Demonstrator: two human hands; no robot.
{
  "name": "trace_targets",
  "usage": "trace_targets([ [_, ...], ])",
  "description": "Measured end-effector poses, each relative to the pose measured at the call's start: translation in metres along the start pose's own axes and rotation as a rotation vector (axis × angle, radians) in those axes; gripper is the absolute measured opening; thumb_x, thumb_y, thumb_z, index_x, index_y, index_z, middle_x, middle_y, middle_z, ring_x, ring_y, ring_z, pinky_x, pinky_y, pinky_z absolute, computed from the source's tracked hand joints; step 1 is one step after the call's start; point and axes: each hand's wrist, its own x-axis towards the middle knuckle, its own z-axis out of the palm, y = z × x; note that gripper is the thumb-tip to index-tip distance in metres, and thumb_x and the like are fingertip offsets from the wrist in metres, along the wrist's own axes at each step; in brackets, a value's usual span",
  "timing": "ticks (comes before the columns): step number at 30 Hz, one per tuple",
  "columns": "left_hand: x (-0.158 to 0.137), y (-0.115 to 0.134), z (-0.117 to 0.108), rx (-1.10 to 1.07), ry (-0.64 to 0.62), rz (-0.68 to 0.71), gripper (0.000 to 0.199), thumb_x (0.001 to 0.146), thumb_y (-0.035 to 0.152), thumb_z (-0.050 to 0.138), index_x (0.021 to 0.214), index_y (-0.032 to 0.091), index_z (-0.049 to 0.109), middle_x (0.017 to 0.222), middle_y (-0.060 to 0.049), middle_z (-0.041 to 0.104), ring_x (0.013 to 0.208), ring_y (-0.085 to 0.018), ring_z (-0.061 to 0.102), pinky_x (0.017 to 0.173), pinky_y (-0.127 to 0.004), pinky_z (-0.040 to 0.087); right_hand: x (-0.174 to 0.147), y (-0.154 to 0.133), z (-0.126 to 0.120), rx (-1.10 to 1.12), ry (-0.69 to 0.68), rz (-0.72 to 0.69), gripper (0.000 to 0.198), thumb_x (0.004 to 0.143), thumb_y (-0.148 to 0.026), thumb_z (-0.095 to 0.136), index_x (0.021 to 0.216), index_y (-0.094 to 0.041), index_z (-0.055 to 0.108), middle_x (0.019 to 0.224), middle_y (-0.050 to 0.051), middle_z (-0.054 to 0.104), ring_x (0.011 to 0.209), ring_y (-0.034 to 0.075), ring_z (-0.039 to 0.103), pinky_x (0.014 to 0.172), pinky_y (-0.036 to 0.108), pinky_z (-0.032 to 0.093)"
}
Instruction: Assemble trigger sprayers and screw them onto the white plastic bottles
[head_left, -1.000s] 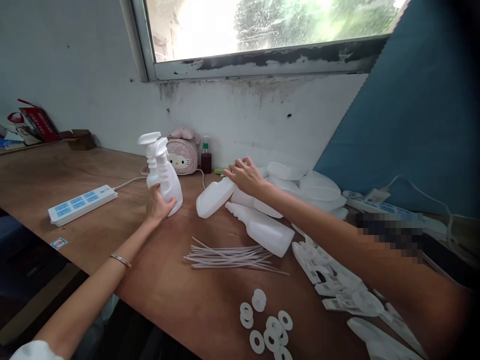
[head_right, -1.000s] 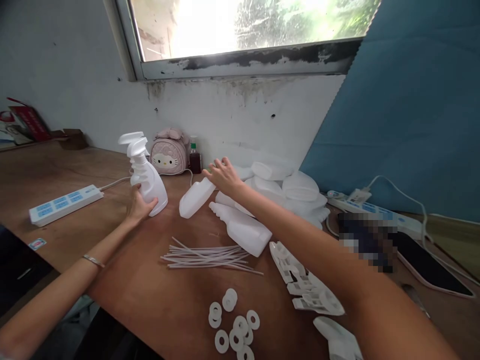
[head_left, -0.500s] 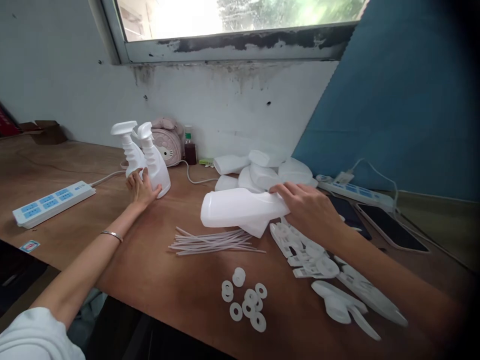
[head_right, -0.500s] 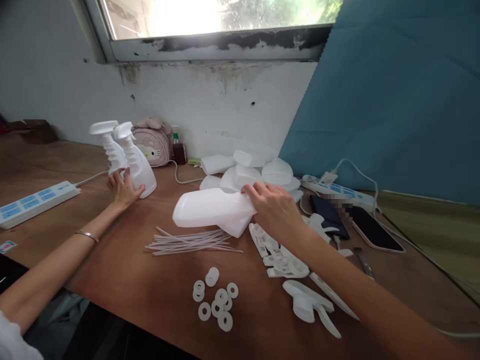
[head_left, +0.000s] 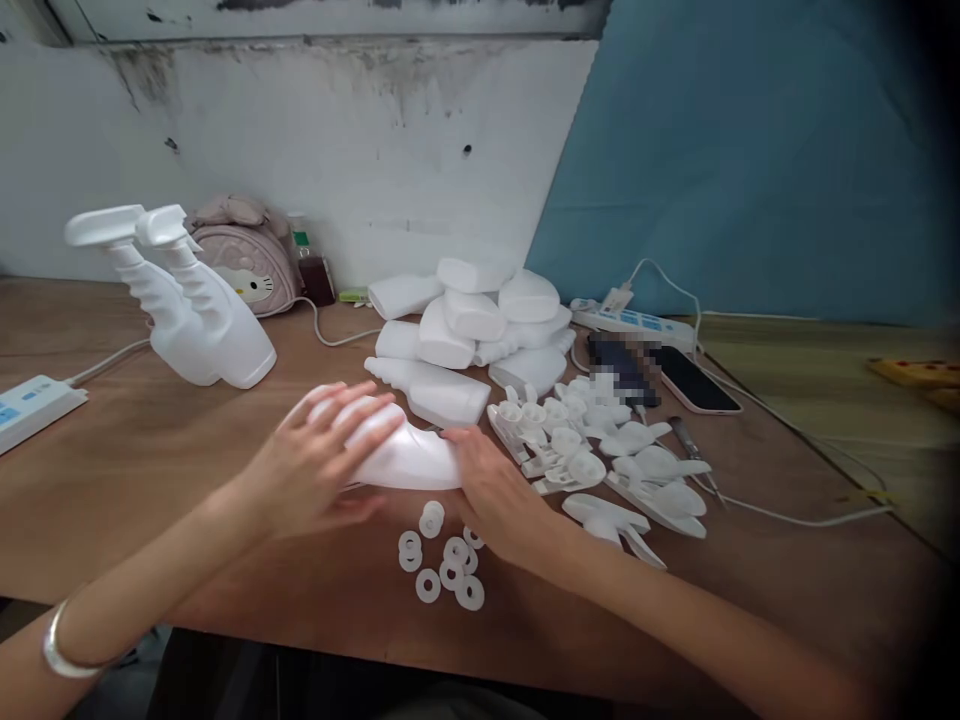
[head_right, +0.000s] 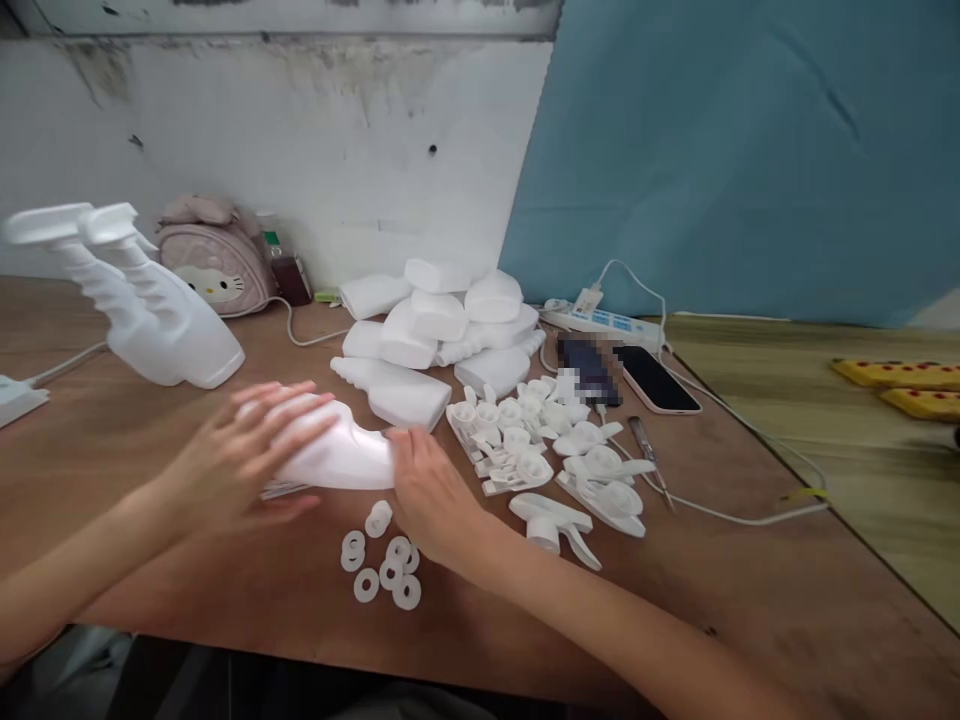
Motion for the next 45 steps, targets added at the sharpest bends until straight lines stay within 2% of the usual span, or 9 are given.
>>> trace_targets([
  [2,0.0,0.012,0.012,0.094,-0.084,0.05,0.045,0.084,0.025,0.042,0.128,0.02,0.042,0.13,-0.01,0.049,0.119,-0.028,0.044,0.099,-0.044,0.03,0.0,-0.008,0.004,0.046,0.023,-0.021,0.051,0.071,-0.001,0.039,0.12,-0.011,0.032,0.104,0.014,0.05,0.094,0.025,0.05,0.078,0.044,0.048],
  [5,-0.012,0.001,0.033,0.152,-0.1,0.037,0.045,0.083,0.01,0.034,0.126,0.019,0.045,0.127,-0.01,0.053,0.117,-0.026,0.048,0.093,-0.04,0.038,-0.006,-0.012,0.004,0.051,0.07,-0.063,0.052,0.077,-0.007,0.041,0.127,-0.01,0.027,0.116,0.018,0.047,0.105,0.027,0.047,0.084,0.045,0.047],
  [12,-0.042,-0.053,0.061,0.182,-0.121,-0.228,0.044,0.08,0.017,0.039,0.122,0.02,0.05,0.12,-0.011,0.058,0.109,-0.03,0.054,0.079,-0.041,0.042,-0.046,0.029,-0.028,-0.332,0.362,0.054,0.018,0.082,-0.013,0.048,0.096,-0.017,0.057,0.104,0.012,0.06,0.099,0.026,0.051,0.082,0.043,0.044],
  [21,-0.049,-0.072,0.071,0.213,-0.217,-0.404,0.046,0.083,0.034,0.038,0.128,0.022,0.04,0.126,-0.011,0.052,0.114,-0.031,0.046,0.086,-0.044,0.037,-0.093,0.079,-0.04,-0.45,0.4,0.326,0.025,0.08,-0.032,0.057,0.1,-0.017,0.057,0.087,0.008,0.065,0.087,0.025,0.054,0.075,0.039,0.046],
  [26,-0.036,-0.052,0.063,0.2,-0.112,-0.418,0.052,0.082,0.033,0.038,0.132,0.018,0.033,0.128,-0.016,0.048,0.118,-0.034,0.041,0.091,-0.049,0.033,-0.089,0.083,-0.035,-0.324,0.381,0.414,0.027,0.081,-0.032,0.056,0.104,-0.021,0.053,0.089,0.007,0.065,0.089,0.025,0.056,0.073,0.039,0.047],
  [29,-0.018,-0.018,0.054,0.094,-0.035,-0.294,0.051,0.08,0.028,0.043,0.13,0.022,0.036,0.125,-0.014,0.051,0.12,-0.032,0.039,0.095,-0.048,0.029,-0.087,0.08,-0.038,-0.257,0.432,0.445,0.033,0.079,-0.035,0.058,0.108,-0.021,0.049,0.086,0.005,0.064,0.086,0.024,0.059,0.073,0.039,0.048],
  [35,0.02,0.036,0.048,-0.389,-0.35,0.106,0.024,0.082,0.03,0.048,0.104,0.027,0.058,0.099,-0.003,0.063,0.092,-0.022,0.055,0.089,-0.039,0.035,-0.079,0.05,-0.048,-0.007,0.636,0.361,0.037,0.072,-0.033,0.066,0.103,-0.024,0.047,0.081,0.002,0.063,0.081,0.021,0.064,0.076,0.037,0.052],
  [38,0.028,0.04,0.053,-0.406,-0.422,0.142,0.015,0.081,0.031,0.052,0.092,0.026,0.06,0.091,-0.001,0.064,0.087,-0.022,0.056,0.087,-0.038,0.036,-0.066,0.031,-0.037,0.14,0.57,0.249,0.041,0.071,-0.03,0.068,0.103,-0.024,0.044,0.078,0.0,0.065,0.072,0.018,0.066,0.07,0.033,0.054],
  [45,0.019,0.026,0.07,-0.512,-0.397,0.069,0.011,0.08,0.032,0.055,0.085,0.023,0.06,0.085,-0.001,0.064,0.08,-0.018,0.057,0.074,-0.03,0.038,-0.041,0.024,0.011,0.066,0.513,0.078,0.033,0.076,-0.028,0.064,0.101,-0.023,0.043,0.082,0.002,0.066,0.064,0.013,0.063,0.056,0.024,0.052],
])
